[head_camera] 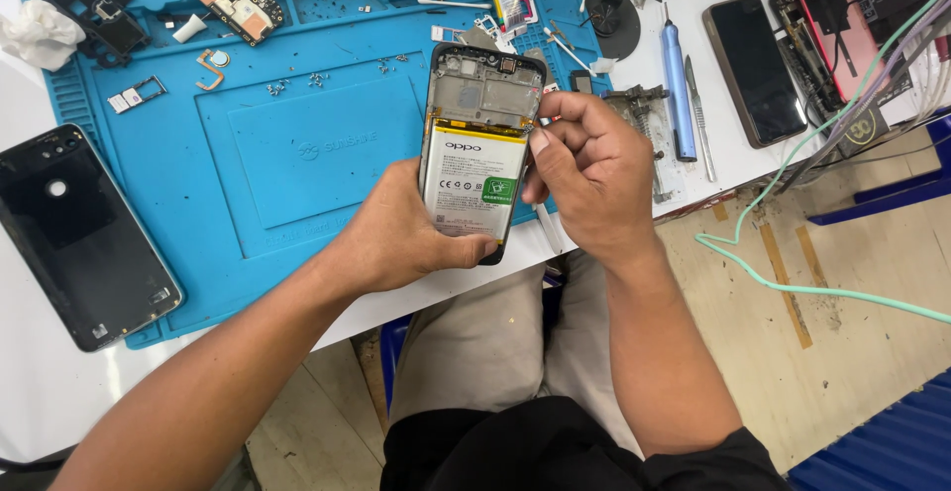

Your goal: Assembling internal components of a mobile phone on a repair bench

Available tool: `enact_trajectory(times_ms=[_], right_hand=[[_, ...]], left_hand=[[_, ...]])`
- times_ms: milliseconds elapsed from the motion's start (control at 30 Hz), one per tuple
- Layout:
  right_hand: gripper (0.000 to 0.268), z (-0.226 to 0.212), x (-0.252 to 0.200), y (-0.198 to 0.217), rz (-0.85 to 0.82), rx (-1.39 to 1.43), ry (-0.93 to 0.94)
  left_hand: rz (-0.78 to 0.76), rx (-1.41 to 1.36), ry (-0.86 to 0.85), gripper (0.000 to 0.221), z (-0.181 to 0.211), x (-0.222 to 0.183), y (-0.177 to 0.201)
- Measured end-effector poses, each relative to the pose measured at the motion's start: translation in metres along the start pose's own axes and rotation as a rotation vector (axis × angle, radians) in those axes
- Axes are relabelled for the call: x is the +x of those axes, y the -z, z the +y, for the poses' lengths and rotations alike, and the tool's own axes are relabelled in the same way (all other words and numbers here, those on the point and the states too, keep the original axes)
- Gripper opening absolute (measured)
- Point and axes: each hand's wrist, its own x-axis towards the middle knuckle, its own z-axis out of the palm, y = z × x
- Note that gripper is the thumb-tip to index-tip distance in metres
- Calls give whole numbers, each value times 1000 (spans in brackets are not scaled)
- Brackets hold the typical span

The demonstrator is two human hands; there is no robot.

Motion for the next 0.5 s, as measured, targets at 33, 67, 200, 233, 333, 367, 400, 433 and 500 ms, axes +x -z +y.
enact_trajectory(times_ms=[33, 67, 200, 233, 333, 367, 400, 433, 500], right_hand=[[19, -1, 0, 0, -1, 3, 2], [20, -2, 0, -1, 3, 13, 2], [24, -9, 0, -3, 0, 59, -13], [24, -10, -1, -4, -1, 67, -12], [34, -12, -4, -3, -39, 69, -32], [35, -11, -6, -3, -42, 90, -50], [36, -11, -7, -5, -44, 111, -68], [36, -8, -8, -5, -63, 131, -69], [38, -4, -8, -4, -63, 117, -87]], left_hand=[[3, 2, 0, 51, -1, 0, 0], [-1, -22, -16, 51, -2, 0, -1], [10, -67, -56, 49, -4, 0, -1], [14, -61, -53, 49, -4, 0, -1], [16, -79, -65, 49, -8, 2, -3], [5, -142, -88, 48, -10, 1, -3], [-7, -205, -112, 48, -12, 0, -1], [18, -198, -103, 48, -16, -2, -1], [-21, -444, -82, 42, -23, -2, -2]])
